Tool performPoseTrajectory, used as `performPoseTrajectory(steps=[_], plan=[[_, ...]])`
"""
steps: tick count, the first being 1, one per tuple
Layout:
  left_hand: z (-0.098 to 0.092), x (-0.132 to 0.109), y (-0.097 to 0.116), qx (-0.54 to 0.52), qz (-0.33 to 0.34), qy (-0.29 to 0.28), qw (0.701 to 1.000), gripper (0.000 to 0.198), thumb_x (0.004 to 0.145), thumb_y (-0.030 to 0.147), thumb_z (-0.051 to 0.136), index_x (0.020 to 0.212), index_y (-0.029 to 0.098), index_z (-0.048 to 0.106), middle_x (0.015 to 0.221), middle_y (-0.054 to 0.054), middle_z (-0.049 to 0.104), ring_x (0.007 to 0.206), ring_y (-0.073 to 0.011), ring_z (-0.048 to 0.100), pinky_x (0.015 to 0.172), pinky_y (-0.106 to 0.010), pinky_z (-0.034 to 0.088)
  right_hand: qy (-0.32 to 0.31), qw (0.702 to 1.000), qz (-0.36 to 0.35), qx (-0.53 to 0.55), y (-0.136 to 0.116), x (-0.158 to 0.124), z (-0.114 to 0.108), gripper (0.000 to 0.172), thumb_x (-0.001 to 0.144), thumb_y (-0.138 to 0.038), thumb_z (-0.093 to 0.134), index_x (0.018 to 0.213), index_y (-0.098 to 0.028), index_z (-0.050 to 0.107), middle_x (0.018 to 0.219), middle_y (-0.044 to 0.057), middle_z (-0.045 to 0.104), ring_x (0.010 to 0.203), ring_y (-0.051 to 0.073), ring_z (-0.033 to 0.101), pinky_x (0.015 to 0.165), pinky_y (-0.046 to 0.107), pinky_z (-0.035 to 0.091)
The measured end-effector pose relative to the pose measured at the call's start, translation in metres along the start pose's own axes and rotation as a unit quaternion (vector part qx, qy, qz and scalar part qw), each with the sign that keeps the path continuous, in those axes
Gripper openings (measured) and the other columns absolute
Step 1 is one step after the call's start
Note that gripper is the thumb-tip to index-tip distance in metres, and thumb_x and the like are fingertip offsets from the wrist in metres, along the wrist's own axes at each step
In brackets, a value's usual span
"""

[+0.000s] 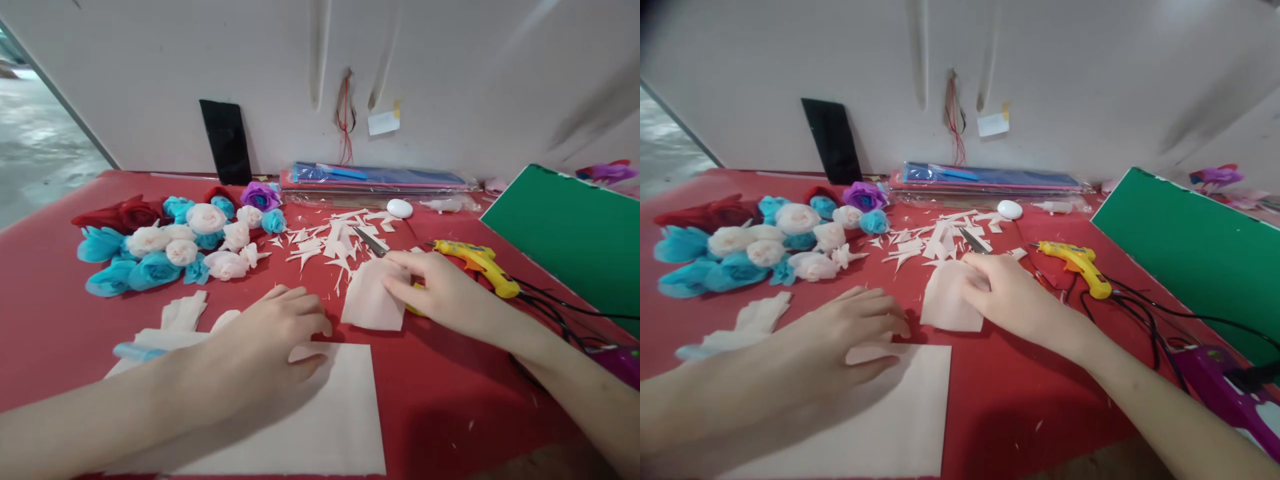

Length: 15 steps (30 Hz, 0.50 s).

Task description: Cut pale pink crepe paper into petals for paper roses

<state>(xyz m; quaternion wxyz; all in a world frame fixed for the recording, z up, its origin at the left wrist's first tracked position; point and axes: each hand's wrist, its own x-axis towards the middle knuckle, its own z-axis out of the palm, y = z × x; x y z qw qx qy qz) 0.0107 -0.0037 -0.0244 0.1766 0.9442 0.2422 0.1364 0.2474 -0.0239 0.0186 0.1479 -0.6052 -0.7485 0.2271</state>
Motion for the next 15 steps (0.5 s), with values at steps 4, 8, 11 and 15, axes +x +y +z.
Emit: performPoseTrajectory(steps=[4,8,11,15], plan=[[0.018,0.000,-0.002,0.012,0.002,0.005,1.000,0.020,0.075,0.010,0.045,0.063,0.023,0.053,0.071,0.000,0.061,0.068,-0.0178,0.053,0.075,-0.034,0.043,0.003,1.000,0.019,-0.003,-0.001,0.006,0.006,0.023,0.084,-0.021,0.045,0.064,-0.021,0.033,0.059,-0.005,0.037,0.057,0.011,0.035,0.052,0.027,0.027],[0.019,0.000,-0.003,-0.002,-0.026,0.002,1.000,0.019,0.074,0.009,0.042,0.064,0.022,0.051,0.071,0.000,0.059,0.065,-0.0162,0.053,0.071,-0.032,0.042,-0.012,0.999,0.039,0.004,-0.002,0.008,0.009,0.026,0.081,-0.015,0.048,0.062,-0.021,0.030,0.058,-0.006,0.033,0.055,0.010,0.033,0.051,0.027,0.025],[0.011,0.002,0.001,-0.018,-0.050,-0.016,0.998,0.015,0.069,0.009,0.044,0.063,0.021,0.051,0.069,0.001,0.060,0.062,-0.0149,0.052,0.070,-0.031,0.042,-0.025,0.999,0.040,0.011,0.000,0.008,0.011,0.028,0.079,-0.014,0.050,0.061,-0.020,0.030,0.058,-0.006,0.030,0.054,0.009,0.031,0.052,0.027,0.024],[0.005,0.003,0.002,0.006,-0.062,-0.029,0.998,0.014,0.072,0.014,0.048,0.063,0.021,0.055,0.065,0.002,0.061,0.063,-0.0164,0.054,0.070,-0.033,0.040,-0.031,0.998,0.044,0.023,0.005,0.009,0.012,0.026,0.078,-0.013,0.050,0.062,-0.020,0.031,0.057,-0.007,0.029,0.054,0.009,0.029,0.052,0.027,0.024]])
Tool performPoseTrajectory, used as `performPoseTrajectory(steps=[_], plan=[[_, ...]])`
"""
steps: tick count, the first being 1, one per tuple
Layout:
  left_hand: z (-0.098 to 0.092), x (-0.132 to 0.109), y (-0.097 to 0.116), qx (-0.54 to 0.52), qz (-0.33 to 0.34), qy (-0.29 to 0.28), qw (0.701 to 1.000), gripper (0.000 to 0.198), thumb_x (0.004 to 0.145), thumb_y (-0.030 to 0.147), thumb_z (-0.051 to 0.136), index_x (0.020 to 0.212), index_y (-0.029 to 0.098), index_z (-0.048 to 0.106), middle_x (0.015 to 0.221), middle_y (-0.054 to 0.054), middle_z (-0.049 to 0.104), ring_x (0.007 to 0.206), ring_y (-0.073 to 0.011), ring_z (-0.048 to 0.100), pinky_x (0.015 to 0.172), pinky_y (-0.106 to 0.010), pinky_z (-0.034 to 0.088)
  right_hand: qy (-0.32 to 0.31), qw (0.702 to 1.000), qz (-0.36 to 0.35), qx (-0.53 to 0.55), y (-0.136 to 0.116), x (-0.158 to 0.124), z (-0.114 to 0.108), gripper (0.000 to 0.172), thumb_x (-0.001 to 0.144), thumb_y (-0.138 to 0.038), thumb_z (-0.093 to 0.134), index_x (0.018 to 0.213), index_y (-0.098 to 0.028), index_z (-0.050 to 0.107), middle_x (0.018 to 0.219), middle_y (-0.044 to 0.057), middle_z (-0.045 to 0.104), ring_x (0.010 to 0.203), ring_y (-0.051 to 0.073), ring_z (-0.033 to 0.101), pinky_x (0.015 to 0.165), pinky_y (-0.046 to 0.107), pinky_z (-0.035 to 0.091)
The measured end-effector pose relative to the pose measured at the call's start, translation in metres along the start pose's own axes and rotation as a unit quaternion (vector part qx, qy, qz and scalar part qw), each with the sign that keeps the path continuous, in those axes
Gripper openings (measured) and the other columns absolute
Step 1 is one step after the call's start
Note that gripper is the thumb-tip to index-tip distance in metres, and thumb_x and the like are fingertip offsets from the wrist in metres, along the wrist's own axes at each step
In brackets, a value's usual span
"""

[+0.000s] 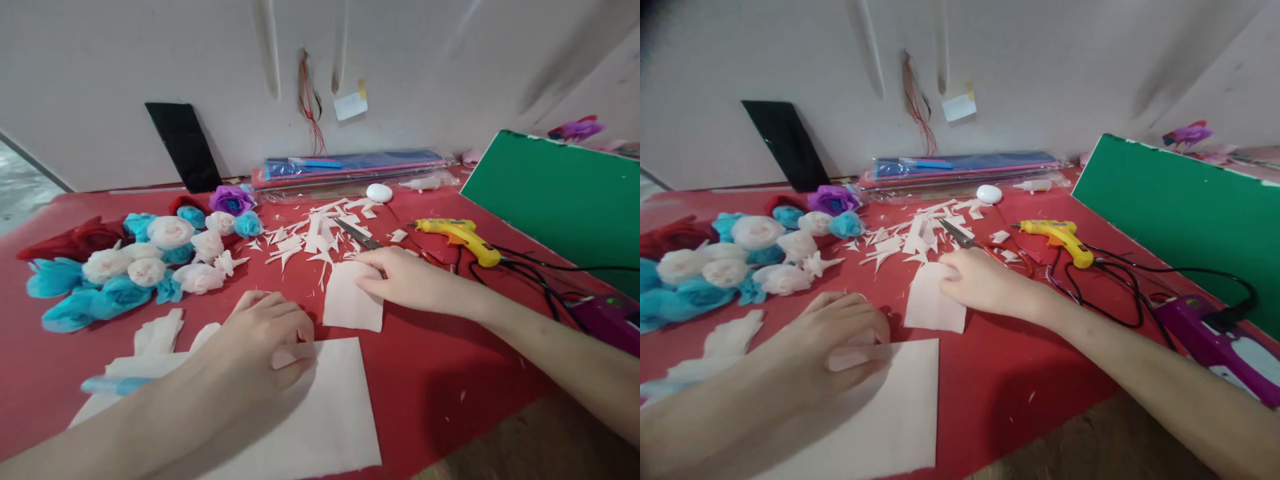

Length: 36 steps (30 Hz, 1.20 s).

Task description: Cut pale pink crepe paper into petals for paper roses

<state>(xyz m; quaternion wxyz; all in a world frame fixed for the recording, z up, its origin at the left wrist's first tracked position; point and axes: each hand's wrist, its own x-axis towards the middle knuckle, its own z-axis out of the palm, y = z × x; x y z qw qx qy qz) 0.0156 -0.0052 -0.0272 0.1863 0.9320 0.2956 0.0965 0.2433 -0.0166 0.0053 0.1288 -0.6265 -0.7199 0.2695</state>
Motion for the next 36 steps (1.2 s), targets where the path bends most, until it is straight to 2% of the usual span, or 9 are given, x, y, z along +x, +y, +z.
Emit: performPoseTrajectory(steps=[4,7,13,17,22,26,28,32,36], plan=[[0.003,-0.002,-0.008,0.008,0.002,0.017,1.000,0.013,0.078,0.025,0.050,0.081,0.024,0.063,0.080,0.001,0.070,0.078,-0.0226,0.062,0.082,-0.041,0.037,-0.004,1.000,0.005,0.024,0.002,0.002,-0.004,0.031,0.078,-0.012,0.050,0.060,-0.020,0.026,0.058,-0.007,0.026,0.054,0.008,0.028,0.050,0.026,0.021],[0.008,-0.002,-0.016,-0.028,-0.005,0.011,1.000,0.018,0.075,0.025,0.048,0.086,0.025,0.063,0.074,0.003,0.071,0.079,-0.0230,0.065,0.082,-0.041,0.038,-0.020,0.999,0.006,0.043,0.002,0.002,-0.007,0.029,0.080,-0.016,0.049,0.060,-0.020,0.029,0.059,-0.007,0.031,0.054,0.007,0.032,0.049,0.025,0.024],[0.007,0.003,-0.018,-0.048,-0.013,-0.029,0.998,0.017,0.072,0.026,0.050,0.075,0.026,0.067,0.069,0.002,0.069,0.070,-0.0195,0.062,0.077,-0.037,0.037,-0.024,1.000,0.008,0.006,0.000,0.000,-0.003,0.033,0.075,-0.010,0.050,0.058,-0.019,0.024,0.053,-0.007,0.026,0.050,0.007,0.028,0.047,0.026,0.020],[0.003,0.003,-0.016,-0.057,-0.013,-0.030,0.998,0.015,0.071,0.024,0.051,0.067,0.025,0.065,0.073,0.002,0.069,0.074,-0.0183,0.061,0.078,-0.035,0.035,-0.030,0.999,0.014,-0.009,-0.001,0.000,0.000,0.031,0.074,-0.011,0.049,0.057,-0.019,0.025,0.052,-0.007,0.028,0.049,0.007,0.029,0.044,0.026,0.020],[0.006,-0.001,-0.013,-0.056,-0.029,-0.017,0.998,0.010,0.069,0.029,0.054,0.072,0.025,0.063,0.075,0.003,0.071,0.076,-0.0216,0.063,0.084,-0.041,0.034,-0.068,0.998,0.015,-0.010,0.003,0.000,-0.002,0.027,0.071,-0.011,0.048,0.057,-0.019,0.027,0.052,-0.006,0.032,0.049,0.007,0.032,0.042,0.024,0.022],[0.008,-0.002,-0.004,-0.044,-0.057,0.009,0.997,0.018,0.066,0.024,0.050,0.077,0.025,0.064,0.077,0.002,0.072,0.076,-0.0226,0.063,0.088,-0.046,0.032,-0.087,0.996,0.016,-0.009,0.006,-0.001,-0.004,0.026,0.070,-0.011,0.047,0.057,-0.019,0.027,0.052,-0.006,0.031,0.048,0.007,0.031,0.041,0.025,0.021],[0.005,0.000,0.001,-0.049,-0.082,-0.013,0.995,0.018,0.065,0.022,0.048,0.073,0.024,0.064,0.070,0.002,0.069,0.073,-0.0216,0.062,0.087,-0.045,0.034,-0.091,0.996,0.014,-0.008,0.005,-0.002,-0.004,0.025,0.070,-0.011,0.047,0.057,-0.019,0.028,0.052,-0.006,0.032,0.048,0.007,0.031,0.041,0.025,0.021],[-0.004,0.005,0.004,-0.075,-0.095,-0.119,0.986,0.014,0.067,0.025,0.049,0.065,0.023,0.063,0.075,-0.001,0.069,0.077,-0.0219,0.060,0.084,-0.042,0.037,-0.091,0.996,0.004,-0.004,0.002,-0.003,-0.002,0.025,0.070,-0.010,0.047,0.056,-0.019,0.029,0.053,-0.006,0.033,0.049,0.007,0.031,0.043,0.026,0.020],[-0.004,0.004,-0.003,-0.090,-0.060,-0.089,0.990,0.014,0.072,0.025,0.050,0.063,0.024,0.062,0.073,0.002,0.068,0.074,-0.0193,0.059,0.084,-0.040,0.035,-0.098,0.995,0.001,0.007,-0.003,-0.006,0.003,0.023,0.071,-0.011,0.047,0.058,-0.019,0.029,0.055,-0.006,0.031,0.049,0.007,0.029,0.044,0.026,0.020]])
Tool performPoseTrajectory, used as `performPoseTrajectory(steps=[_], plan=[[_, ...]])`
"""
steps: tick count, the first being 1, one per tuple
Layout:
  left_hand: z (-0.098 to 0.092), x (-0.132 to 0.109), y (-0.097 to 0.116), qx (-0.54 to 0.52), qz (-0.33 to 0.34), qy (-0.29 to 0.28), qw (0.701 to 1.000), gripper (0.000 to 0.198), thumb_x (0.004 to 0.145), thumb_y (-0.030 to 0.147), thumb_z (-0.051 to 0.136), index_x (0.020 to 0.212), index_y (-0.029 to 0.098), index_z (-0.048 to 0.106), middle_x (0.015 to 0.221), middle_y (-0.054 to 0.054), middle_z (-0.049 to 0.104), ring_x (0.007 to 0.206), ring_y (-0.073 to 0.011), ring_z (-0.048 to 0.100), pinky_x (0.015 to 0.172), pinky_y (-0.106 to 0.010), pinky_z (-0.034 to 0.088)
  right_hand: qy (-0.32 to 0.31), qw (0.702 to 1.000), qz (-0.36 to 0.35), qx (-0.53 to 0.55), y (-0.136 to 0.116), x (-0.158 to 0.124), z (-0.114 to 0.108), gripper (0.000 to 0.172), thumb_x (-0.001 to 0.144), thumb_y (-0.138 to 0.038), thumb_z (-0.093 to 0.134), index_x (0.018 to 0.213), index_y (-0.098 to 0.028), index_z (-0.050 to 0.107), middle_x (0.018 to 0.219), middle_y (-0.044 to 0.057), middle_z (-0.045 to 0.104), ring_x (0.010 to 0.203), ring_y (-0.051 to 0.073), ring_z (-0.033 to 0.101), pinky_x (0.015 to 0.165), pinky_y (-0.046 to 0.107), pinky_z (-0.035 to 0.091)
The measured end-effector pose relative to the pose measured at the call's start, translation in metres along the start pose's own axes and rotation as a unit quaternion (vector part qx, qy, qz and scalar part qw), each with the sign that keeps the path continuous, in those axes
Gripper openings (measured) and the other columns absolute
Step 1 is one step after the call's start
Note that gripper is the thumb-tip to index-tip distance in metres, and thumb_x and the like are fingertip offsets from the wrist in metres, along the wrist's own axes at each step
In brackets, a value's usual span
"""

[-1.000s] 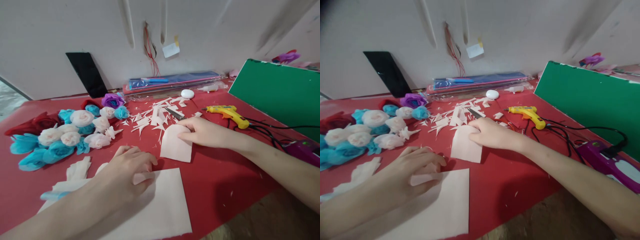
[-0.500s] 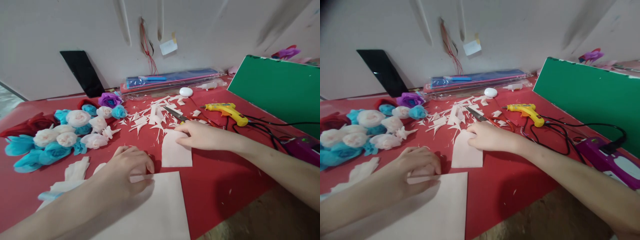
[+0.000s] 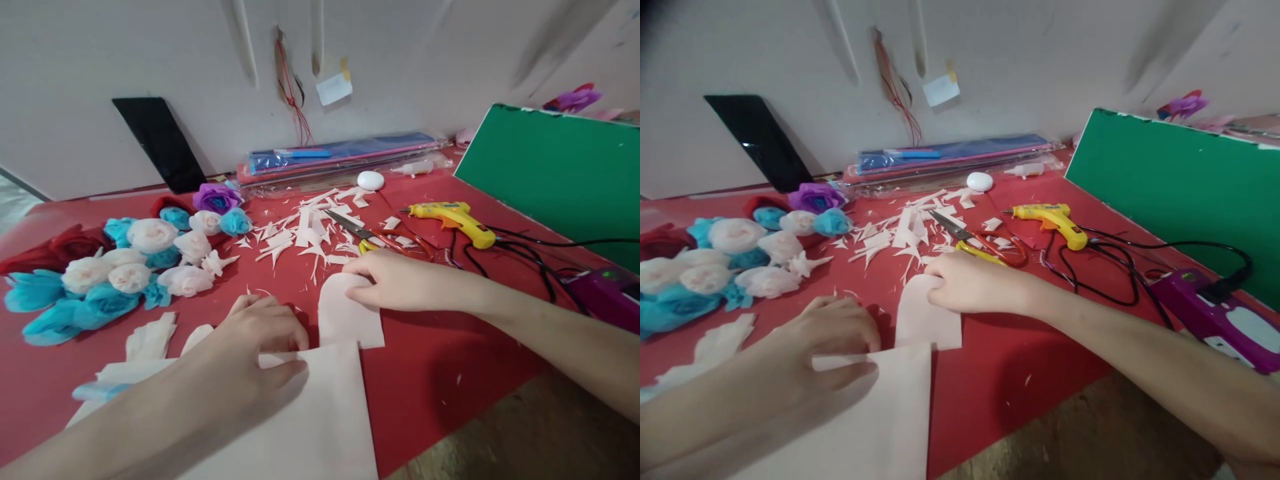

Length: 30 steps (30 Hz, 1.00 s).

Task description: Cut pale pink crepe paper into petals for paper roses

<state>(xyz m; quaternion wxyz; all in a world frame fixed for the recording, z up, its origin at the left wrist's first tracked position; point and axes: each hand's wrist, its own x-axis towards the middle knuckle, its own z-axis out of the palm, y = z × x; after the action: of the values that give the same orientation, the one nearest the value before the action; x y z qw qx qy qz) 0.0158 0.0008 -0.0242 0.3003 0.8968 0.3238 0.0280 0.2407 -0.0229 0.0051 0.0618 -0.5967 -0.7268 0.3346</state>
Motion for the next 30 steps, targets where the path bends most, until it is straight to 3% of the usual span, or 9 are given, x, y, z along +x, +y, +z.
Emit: performPoseTrajectory(steps=[5,11,18,22,27,30], plan=[[0.008,-0.001,-0.014,-0.029,0.070,0.061,0.995,0.017,0.079,0.025,0.049,0.073,0.028,0.064,0.072,0.007,0.068,0.069,-0.0152,0.059,0.084,-0.037,0.033,-0.022,0.999,-0.017,0.032,-0.002,-0.001,0.010,0.023,0.074,-0.014,0.048,0.059,-0.019,0.031,0.056,-0.006,0.033,0.052,0.008,0.033,0.045,0.025,0.023],[0.010,0.003,-0.018,-0.018,0.067,0.069,0.995,0.018,0.078,0.028,0.047,0.073,0.027,0.065,0.075,0.003,0.071,0.072,-0.0174,0.061,0.079,-0.036,0.036,-0.022,0.998,-0.028,0.059,-0.003,0.000,0.018,0.025,0.075,-0.016,0.048,0.060,-0.019,0.029,0.056,-0.006,0.033,0.052,0.008,0.033,0.045,0.025,0.022],[-0.021,0.001,-0.006,0.016,0.006,0.111,0.994,0.021,0.083,0.034,0.046,0.080,0.025,0.065,0.082,0.001,0.071,0.079,-0.0201,0.061,0.085,-0.039,0.040,-0.009,0.998,-0.026,0.059,-0.001,0.000,0.022,0.017,0.075,-0.019,0.048,0.062,-0.020,0.038,0.059,-0.004,0.043,0.054,0.010,0.040,0.047,0.025,0.025],[-0.038,-0.001,0.001,0.002,-0.034,0.117,0.993,0.023,0.084,0.035,0.046,0.084,0.023,0.065,0.086,-0.001,0.070,0.082,-0.0202,0.060,0.079,-0.034,0.044,0.003,0.998,-0.028,0.061,-0.002,0.000,0.024,0.016,0.075,-0.018,0.049,0.062,-0.019,0.039,0.064,-0.003,0.047,0.059,0.011,0.044,0.050,0.025,0.028],[-0.043,-0.003,-0.002,-0.012,-0.037,0.128,0.991,0.024,0.084,0.038,0.048,0.083,0.022,0.065,0.084,0.000,0.069,0.080,-0.0181,0.059,0.079,-0.031,0.045,-0.002,0.997,-0.022,0.073,-0.005,0.000,0.029,0.019,0.076,-0.016,0.046,0.061,-0.020,0.034,0.057,-0.006,0.038,0.052,0.009,0.036,0.046,0.025,0.023],[-0.041,-0.002,-0.007,0.007,-0.021,0.101,0.995,0.018,0.082,0.032,0.051,0.081,0.023,0.067,0.083,0.003,0.069,0.079,-0.0162,0.060,0.077,-0.029,0.044,0.010,0.997,-0.023,0.077,-0.005,0.002,0.033,0.023,0.075,-0.015,0.048,0.060,-0.020,0.031,0.056,-0.006,0.035,0.053,0.009,0.033,0.047,0.026,0.021]])
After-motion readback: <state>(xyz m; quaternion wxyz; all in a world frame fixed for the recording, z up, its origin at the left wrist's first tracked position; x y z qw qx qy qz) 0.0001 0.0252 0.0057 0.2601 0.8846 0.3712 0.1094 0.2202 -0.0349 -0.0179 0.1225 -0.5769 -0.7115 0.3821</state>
